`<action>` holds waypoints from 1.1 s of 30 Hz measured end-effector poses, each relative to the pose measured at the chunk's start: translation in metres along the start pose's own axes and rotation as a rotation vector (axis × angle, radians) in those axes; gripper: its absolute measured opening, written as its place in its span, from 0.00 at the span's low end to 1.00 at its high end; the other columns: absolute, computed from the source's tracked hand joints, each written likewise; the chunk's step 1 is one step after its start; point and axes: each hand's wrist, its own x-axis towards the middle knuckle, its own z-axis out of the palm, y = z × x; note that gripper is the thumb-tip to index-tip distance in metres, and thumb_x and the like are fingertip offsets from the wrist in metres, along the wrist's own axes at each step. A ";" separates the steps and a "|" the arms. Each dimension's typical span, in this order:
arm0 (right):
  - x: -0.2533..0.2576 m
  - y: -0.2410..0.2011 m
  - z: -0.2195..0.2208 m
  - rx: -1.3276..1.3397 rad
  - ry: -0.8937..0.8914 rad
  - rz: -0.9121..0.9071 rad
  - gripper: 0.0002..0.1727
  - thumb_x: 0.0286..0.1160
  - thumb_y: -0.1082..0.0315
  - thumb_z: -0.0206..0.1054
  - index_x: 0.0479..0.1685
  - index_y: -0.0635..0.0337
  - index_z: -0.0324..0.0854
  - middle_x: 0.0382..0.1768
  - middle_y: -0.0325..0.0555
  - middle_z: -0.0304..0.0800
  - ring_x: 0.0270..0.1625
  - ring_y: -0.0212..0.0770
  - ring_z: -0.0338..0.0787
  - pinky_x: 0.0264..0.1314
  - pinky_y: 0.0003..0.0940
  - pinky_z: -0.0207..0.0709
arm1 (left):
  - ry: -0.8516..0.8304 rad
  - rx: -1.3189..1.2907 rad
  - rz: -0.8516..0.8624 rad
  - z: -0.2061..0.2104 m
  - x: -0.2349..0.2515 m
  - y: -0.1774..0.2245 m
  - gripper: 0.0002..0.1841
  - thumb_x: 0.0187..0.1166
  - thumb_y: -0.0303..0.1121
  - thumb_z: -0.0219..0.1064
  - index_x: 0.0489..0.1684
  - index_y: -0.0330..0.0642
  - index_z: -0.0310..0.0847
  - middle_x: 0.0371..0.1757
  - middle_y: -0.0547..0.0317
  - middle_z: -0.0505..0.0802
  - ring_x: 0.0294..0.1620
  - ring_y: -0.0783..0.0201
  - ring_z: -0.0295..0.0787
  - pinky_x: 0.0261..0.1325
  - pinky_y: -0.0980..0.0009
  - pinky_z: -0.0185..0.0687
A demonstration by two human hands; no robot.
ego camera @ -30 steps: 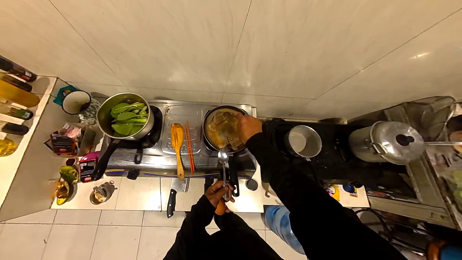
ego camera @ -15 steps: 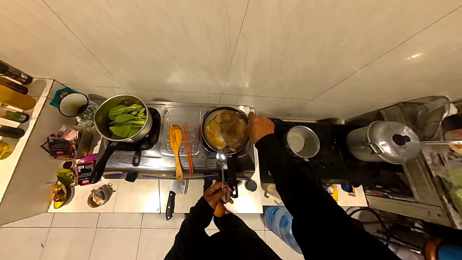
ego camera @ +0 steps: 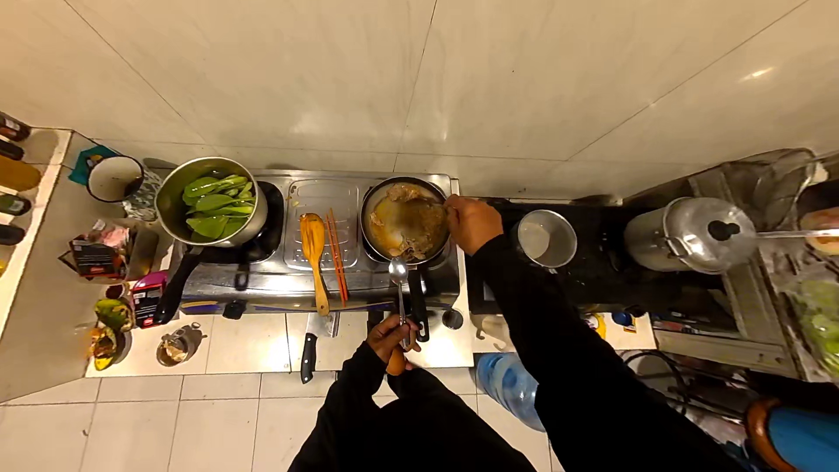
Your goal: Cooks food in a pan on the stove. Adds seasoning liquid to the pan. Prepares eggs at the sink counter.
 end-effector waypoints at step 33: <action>-0.013 0.065 0.054 0.121 -0.498 0.225 0.17 0.88 0.69 0.55 0.67 0.59 0.84 0.56 0.65 0.90 0.60 0.67 0.90 0.60 0.67 0.82 | 0.013 0.112 -0.011 0.000 -0.002 0.004 0.13 0.82 0.35 0.59 0.54 0.40 0.84 0.41 0.50 0.96 0.34 0.56 0.97 0.23 0.63 0.91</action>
